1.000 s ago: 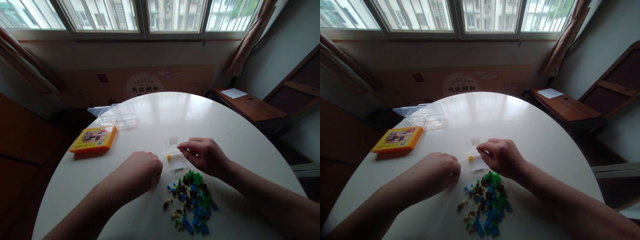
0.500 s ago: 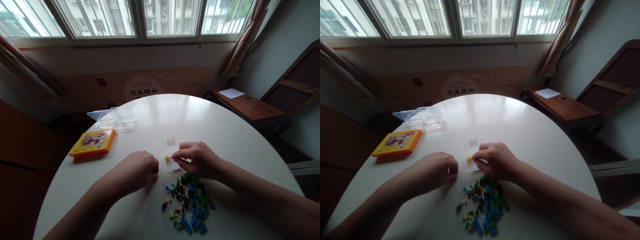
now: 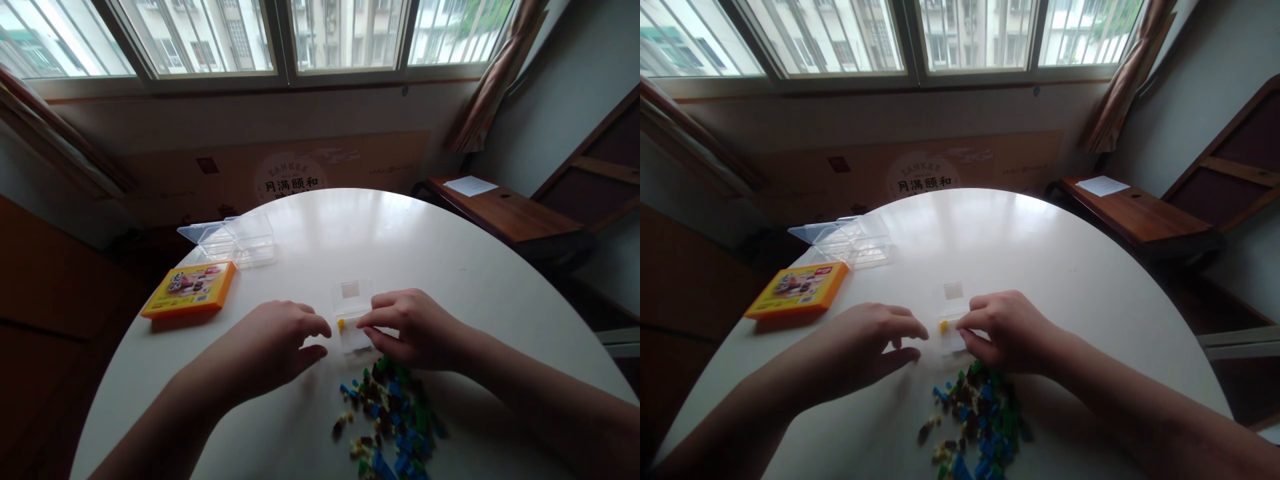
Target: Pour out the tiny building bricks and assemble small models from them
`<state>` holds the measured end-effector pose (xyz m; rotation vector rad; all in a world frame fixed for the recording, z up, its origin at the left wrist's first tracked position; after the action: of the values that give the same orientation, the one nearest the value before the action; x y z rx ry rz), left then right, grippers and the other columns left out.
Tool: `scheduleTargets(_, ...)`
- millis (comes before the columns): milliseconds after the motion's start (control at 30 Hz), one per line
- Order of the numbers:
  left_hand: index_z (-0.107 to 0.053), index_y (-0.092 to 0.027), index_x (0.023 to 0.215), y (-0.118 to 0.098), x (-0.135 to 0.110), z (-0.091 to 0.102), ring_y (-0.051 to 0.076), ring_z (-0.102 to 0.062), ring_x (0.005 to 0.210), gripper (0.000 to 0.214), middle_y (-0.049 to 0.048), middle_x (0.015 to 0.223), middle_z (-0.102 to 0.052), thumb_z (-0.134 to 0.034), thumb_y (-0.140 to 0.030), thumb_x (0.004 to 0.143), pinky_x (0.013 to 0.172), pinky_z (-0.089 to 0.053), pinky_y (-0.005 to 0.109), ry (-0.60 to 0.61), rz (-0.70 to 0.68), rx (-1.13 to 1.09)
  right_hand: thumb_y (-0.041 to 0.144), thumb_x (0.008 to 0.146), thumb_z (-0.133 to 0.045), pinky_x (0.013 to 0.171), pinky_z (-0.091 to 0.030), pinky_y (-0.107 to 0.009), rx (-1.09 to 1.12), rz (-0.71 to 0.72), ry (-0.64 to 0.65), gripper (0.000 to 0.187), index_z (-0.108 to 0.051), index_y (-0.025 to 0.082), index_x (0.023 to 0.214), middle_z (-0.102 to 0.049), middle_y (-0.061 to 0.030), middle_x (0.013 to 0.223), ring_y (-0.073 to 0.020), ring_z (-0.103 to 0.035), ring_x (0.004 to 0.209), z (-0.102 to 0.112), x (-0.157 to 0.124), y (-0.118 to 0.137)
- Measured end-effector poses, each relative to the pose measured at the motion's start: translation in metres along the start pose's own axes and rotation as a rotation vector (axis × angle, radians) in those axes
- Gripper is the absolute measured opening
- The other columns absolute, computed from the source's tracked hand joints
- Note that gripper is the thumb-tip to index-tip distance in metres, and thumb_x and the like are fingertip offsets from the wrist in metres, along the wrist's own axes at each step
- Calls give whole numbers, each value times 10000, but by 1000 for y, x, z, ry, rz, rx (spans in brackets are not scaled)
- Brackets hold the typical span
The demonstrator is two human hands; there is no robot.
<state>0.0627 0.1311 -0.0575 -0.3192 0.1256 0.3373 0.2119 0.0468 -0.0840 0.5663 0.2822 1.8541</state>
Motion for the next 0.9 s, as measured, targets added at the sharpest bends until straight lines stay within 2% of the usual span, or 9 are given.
scheduleTargets(100,-703,-349,1096,-13,0,-2,192,-676,770,229,-11,956,-721,-627,-287,888,676,-461,292,4,9,69,255,894,-581,582,-342,-220,13,-35,13,180,-743,259,973,-640,25,763,-82,-516,617,1,-1,-6)
scheduleTargets(200,-694,-285,1114,-23,2,-15,221,-679,702,230,32,915,-704,-607,-276,902,613,-485,310,51,105,168,258,886,-596,573,-334,-216,27,-45,18,171,-744,268,971,-627,34,730,-77,-508,598,-1,-2,-9)
scheduleTargets(267,-681,-241,1119,-30,3,-23,232,-677,682,227,51,884,-691,-566,-272,926,587,-503,317,38,163,202,248,881,-600,578,-334,-214,47,-47,24,167,-743,273,964,-620,38,721,-76,-511,603,-2,-2,-9)
scheduleTargets(367,-663,-223,1126,-40,4,-33,231,-680,720,246,60,902,-675,-516,-184,932,583,-530,311,20,203,224,237,881,-595,578,-330,-216,74,-61,63,166,-740,270,955,-608,37,712,-78,-512,608,-5,-2,-7)
scheduleTargets(567,-668,-193,1053,-48,5,-47,235,-661,752,300,60,903,-645,-491,-46,861,552,-554,301,107,258,282,218,874,-584,574,-310,-233,70,-90,112,156,-733,251,906,-606,27,719,-84,-499,604,-7,-1,-6)
scheduleTargets(733,-655,-154,1124,-55,3,-53,213,-612,769,338,74,899,-624,-490,-62,843,513,-515,231,-8,184,409,237,883,-571,563,-285,-238,51,-78,128,149,-714,239,841,-584,24,705,-87,-473,597,-9,0,-5)
scheduleTargets(900,-651,-130,1140,-58,1,-57,214,-576,759,355,95,883,-611,-402,-92,891,490,-494,233,-105,149,457,228,867,-587,556,-270,-231,63,-63,143,139,-665,209,754,-560,29,693,-80,-437,585,-8,2,-4)
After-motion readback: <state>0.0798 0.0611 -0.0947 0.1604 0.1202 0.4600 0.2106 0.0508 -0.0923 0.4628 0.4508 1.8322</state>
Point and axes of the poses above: each hand's wrist, its own x-axis towards the middle knuckle, its own z-axis out of the back of the hand, y = z × x, the point moved 6 cm from there along x, towards the middle knuckle
